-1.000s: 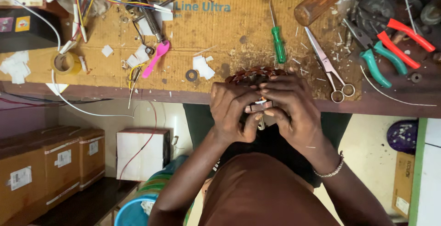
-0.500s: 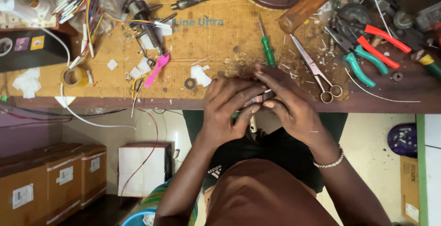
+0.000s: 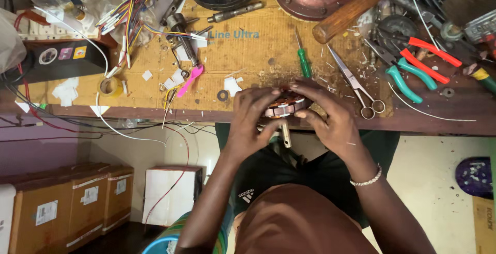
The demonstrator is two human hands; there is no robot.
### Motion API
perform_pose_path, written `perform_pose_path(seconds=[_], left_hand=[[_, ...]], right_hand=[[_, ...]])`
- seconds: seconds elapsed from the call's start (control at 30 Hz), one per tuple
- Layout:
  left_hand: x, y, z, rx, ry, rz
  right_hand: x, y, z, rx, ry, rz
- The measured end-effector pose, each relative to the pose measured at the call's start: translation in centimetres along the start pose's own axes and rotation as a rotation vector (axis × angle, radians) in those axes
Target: The person assembles a circular electrical component by inserting small white plastic pieces into slots around a copper-wound rotor. They use a green screwdriver to adjust and secure the pieces, repeatedly picking up new pieces and placing them into the assembly. The work is performed on a cluttered workbench with various tools and parts visible.
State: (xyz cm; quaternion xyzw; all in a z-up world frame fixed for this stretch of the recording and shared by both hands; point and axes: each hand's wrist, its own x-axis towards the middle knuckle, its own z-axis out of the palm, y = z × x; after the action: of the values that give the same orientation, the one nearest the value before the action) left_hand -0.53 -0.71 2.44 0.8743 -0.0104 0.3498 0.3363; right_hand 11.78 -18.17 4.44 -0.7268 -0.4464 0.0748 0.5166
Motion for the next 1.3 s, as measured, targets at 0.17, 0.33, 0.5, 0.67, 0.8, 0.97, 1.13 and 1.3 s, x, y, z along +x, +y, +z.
perform_pose_path(seconds=[0.17,0.33,0.5,0.67,0.8,0.97,1.13,1.3], left_hand=[[-1.3,-0.4,0.5,-0.157,0.045,-0.115],[-1.3,-0.7,1.1,-0.172,0.043,-0.072],[-0.8,-0.6,1.4,-0.173,0.04,-0.071],[-0.4,-0.3,1.8,-0.178,0.055,-0.127],[-0.2,0.2,2.2,-0.162,0.08,-0.169],[1.6,0.0,1.8,-0.074,0.055,-0.157],[2.6,-0.2,0.9,-0.061,0.012,-0.202],[3.2,0.0,1.3,-0.077,0.058,-0.299]], right_hand=[[0.3,1.8,-0.4,0.057,-0.045,-0.173],[0.2,3.3,-0.4,0.095,-0.04,-0.249],[0.2,3.9,-0.5,0.066,-0.009,-0.259],[0.4,3.7,-0.7,0.055,-0.006,-0.245],[0.3,3.7,-0.7,0.002,-0.009,-0.199],[-0.6,3.8,0.3,-0.003,0.092,-0.228],[-1.3,4.7,2.0,-0.16,0.089,-0.281],[-1.3,5.4,3.5,-0.277,0.176,-0.241]])
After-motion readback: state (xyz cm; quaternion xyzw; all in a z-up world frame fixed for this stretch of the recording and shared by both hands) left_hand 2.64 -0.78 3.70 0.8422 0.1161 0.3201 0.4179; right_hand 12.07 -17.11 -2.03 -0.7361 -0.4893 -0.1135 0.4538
